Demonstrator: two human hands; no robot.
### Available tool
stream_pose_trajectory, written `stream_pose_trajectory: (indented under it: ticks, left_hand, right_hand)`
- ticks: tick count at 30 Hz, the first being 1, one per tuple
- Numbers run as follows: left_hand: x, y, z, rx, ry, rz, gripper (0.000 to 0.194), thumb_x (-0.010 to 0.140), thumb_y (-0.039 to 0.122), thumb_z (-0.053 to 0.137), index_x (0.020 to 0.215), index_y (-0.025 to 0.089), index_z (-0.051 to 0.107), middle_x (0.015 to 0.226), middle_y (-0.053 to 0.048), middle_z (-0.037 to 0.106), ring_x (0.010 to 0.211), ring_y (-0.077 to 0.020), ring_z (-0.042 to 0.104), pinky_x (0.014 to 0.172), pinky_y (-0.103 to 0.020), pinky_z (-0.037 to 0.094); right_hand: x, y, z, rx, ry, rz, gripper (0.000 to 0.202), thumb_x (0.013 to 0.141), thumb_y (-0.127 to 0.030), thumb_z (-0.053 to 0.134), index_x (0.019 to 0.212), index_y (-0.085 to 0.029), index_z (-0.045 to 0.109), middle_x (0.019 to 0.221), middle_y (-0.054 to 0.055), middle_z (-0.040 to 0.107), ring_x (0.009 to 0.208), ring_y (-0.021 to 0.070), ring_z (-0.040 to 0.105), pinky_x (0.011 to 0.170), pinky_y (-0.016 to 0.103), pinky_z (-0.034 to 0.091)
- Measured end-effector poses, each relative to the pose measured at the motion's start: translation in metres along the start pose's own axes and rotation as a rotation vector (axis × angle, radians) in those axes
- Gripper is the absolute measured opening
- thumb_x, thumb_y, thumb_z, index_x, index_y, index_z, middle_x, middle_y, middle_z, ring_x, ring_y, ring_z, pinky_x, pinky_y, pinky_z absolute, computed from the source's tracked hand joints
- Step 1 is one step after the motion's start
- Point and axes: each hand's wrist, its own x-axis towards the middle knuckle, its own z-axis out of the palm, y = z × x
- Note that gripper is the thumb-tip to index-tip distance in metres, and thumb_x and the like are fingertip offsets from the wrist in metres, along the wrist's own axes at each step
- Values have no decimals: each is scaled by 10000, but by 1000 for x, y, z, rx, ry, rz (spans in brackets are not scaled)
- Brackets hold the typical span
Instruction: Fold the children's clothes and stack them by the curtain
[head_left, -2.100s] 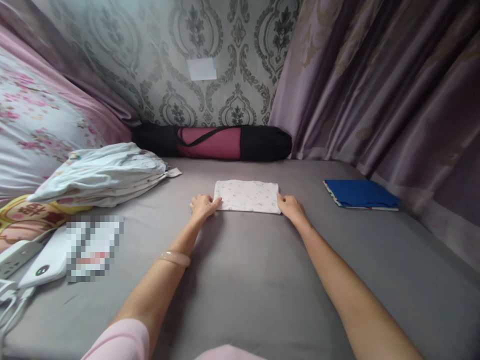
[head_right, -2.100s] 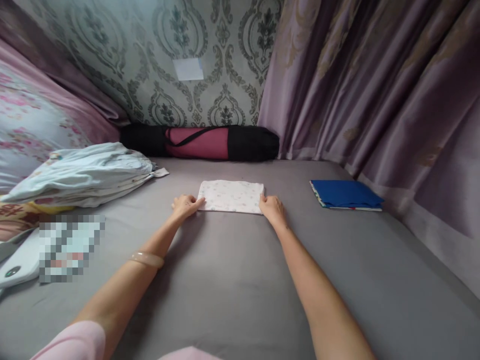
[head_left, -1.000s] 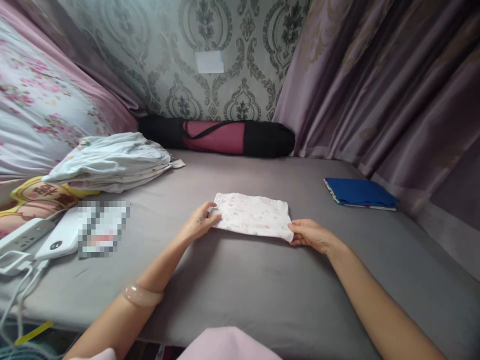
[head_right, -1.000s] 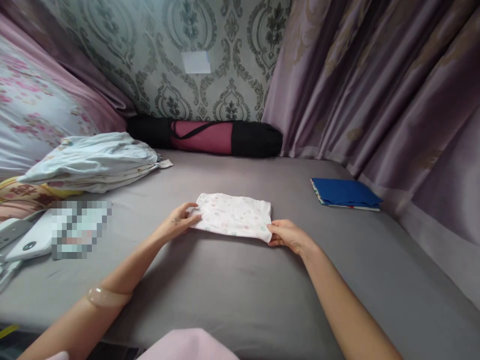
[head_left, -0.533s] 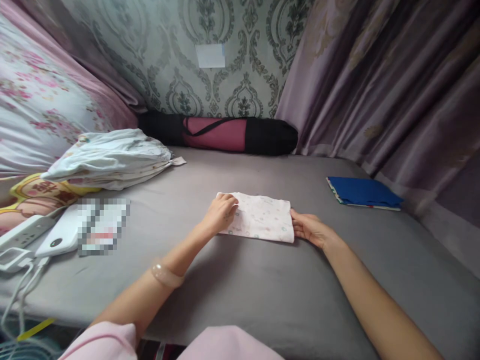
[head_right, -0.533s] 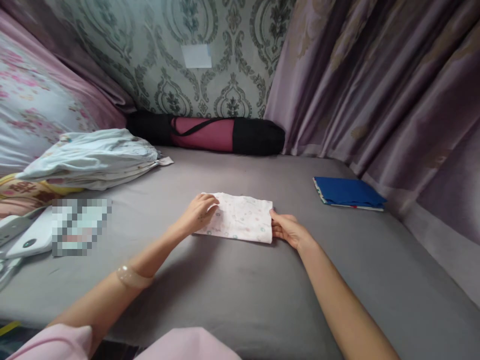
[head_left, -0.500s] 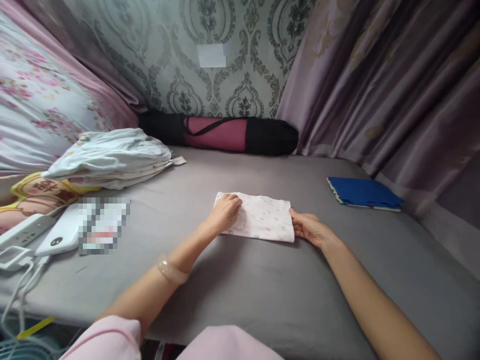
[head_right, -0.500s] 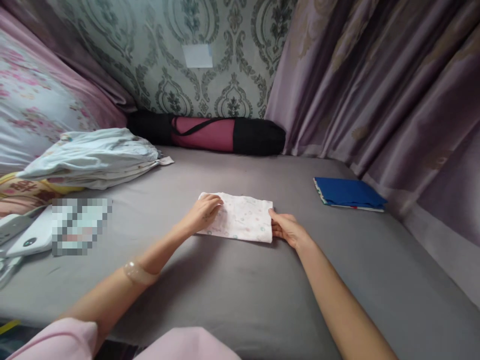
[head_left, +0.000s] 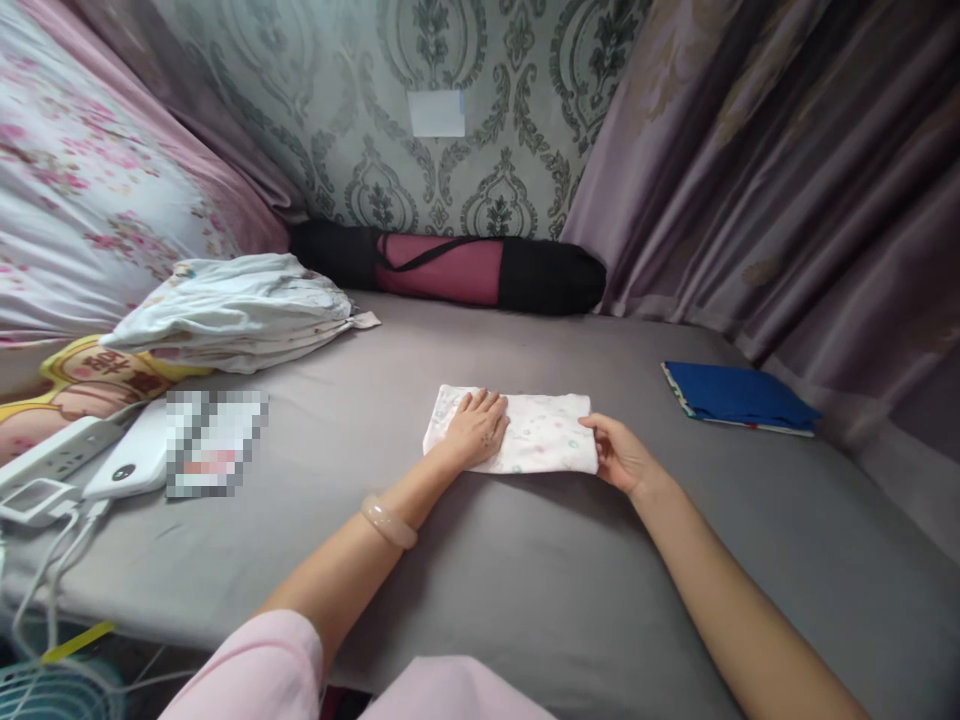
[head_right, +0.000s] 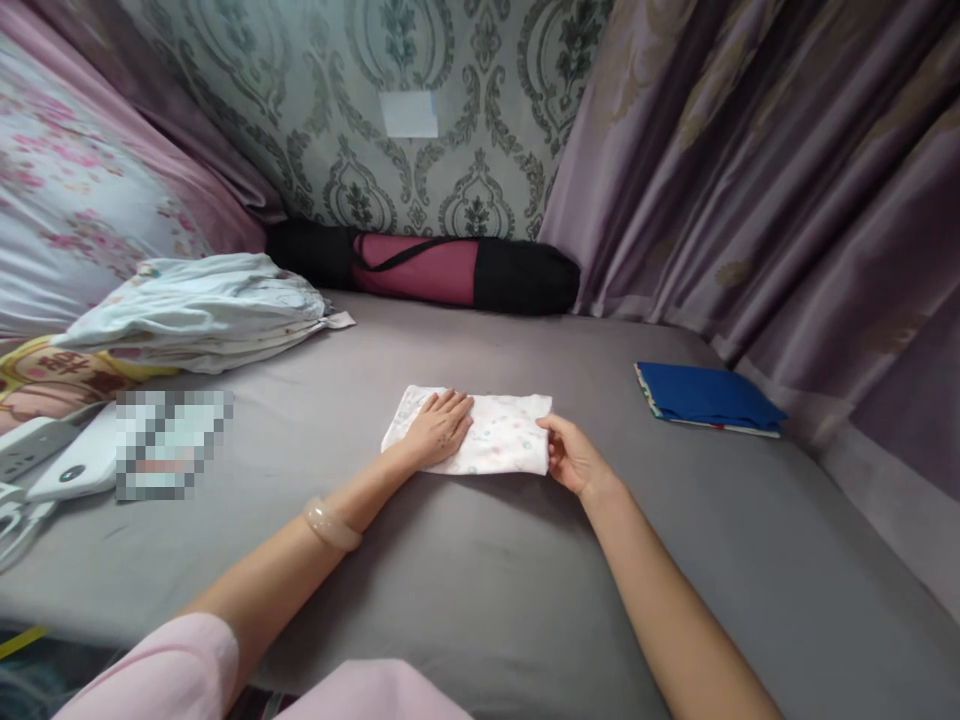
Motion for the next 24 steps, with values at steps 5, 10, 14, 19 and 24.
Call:
stream_pose_trajectory:
  ticks: [5,10,14,19,24]
  left_hand:
    - [-3,4,1,73,12,14,485,975,357,301,1415,193,421,1478,-120,414,1383,-320,323,1131,-525,218]
    - [-3,7,0,116,-4,20,496,964,336,331,1424,169,413,1470,-160,410,1371,-365,326,1102,-584,233]
    - [-3,5,-6,115,-80,80,538,887,317,491,1403,175,436,1471,-178,396,1380,-391,289,1095,-618,215]
    - [-7,-20,-23,-19,-75,55,665,808,324,610,1414,154,394,1495,-185,351,1401,-352,268,1124,-514,245]
    - [-27,-65,-40,-180,168,-124,335,875,264,508,1169,135,602,1345,-180,517,1266,-282,474,1058,-407,366]
  right_hand:
    - [-10,-27,28,342,-47,117,123,779,-207,523,656,-197,517,376,-68,378,308,56,293,289,148,260]
    - [-11,-48,72,483,-156,39,67,737,-137,547,696,-175,510,440,-81,433,316,24,310,285,108,253]
    - [-3,-51,106,385,-198,-46,96,730,-135,586,744,-177,502,511,-77,505,340,34,394,306,119,326]
    - [-2,-52,130,74,-182,-99,123,786,-184,589,894,-181,530,529,-56,559,353,72,451,293,146,333]
    - [0,-52,148,-158,-131,-115,200,809,-209,613,983,-161,528,485,-60,547,359,85,460,300,152,327]
